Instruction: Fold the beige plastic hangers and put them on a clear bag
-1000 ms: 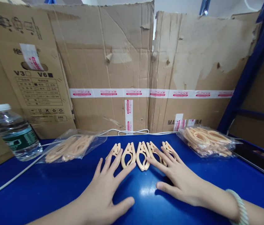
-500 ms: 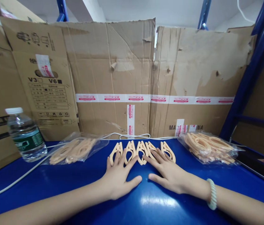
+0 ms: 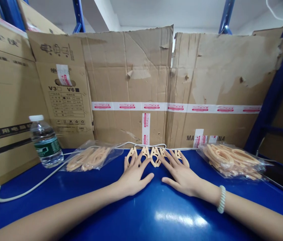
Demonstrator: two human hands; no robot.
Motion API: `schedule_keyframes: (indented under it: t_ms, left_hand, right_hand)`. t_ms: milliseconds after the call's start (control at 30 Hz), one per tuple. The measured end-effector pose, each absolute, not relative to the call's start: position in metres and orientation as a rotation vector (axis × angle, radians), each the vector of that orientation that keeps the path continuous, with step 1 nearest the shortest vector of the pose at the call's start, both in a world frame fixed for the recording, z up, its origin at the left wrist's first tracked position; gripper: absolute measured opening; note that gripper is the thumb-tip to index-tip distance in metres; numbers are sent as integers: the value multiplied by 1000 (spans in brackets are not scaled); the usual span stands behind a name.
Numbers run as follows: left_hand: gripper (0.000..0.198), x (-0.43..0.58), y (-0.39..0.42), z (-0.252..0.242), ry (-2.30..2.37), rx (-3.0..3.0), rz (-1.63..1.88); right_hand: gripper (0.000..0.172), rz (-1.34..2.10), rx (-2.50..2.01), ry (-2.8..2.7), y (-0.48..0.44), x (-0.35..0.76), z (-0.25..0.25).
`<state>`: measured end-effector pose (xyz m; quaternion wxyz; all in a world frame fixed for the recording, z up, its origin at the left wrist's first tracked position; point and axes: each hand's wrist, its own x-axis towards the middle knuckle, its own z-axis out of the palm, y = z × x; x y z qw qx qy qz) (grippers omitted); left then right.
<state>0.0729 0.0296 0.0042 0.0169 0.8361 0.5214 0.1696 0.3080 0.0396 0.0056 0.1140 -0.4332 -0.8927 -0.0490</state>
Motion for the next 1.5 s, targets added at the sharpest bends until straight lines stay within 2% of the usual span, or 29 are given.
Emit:
schedule_keyframes:
  t_ms: [67, 200, 400, 600, 700, 867, 1033, 1133, 1200, 1333, 1500]
  left_hand:
    - [54, 64, 20, 7, 1476, 2695, 585]
    - [43, 38, 10, 14, 1327, 3014, 681]
    - [38, 3, 27, 18, 1803, 3061, 803]
    - [37, -12, 38, 20, 2283, 2822, 730]
    - [30, -18, 41, 18, 2271, 2835, 665]
    - [29, -19, 38, 20, 2174, 2907, 686]
    - [27, 4, 15, 29, 1860, 3072, 939]
    - [23, 25, -6, 28, 1297, 3133, 1388]
    - [21, 38, -19, 24, 908, 3119, 1554]
    - [17, 53, -37, 17, 484, 3029, 1386]
    - [29, 57, -42, 16, 464, 2900, 1010]
  right_hand:
    - [76, -183, -1173, -2658, 28, 309, 8]
    - [58, -12, -1046, -2722, 4, 314, 10]
    - [43, 182, -996, -2666, -5, 317, 8]
    - [42, 155, -1036, -2736, -6, 317, 13]
    - [42, 145, -1027, -2753, -4, 317, 16]
    - [41, 150, -1008, -2743, -4, 316, 18]
    - [37, 104, -951, -2706, -5, 317, 16]
    - [33, 78, -913, -2572, 1, 322, 15]
    - [29, 81, -937, -2392, 7, 328, 16]
    - [25, 177, -1052, -2020, 14, 336, 24]
    - [29, 147, -998, -2035, 9, 333, 25]
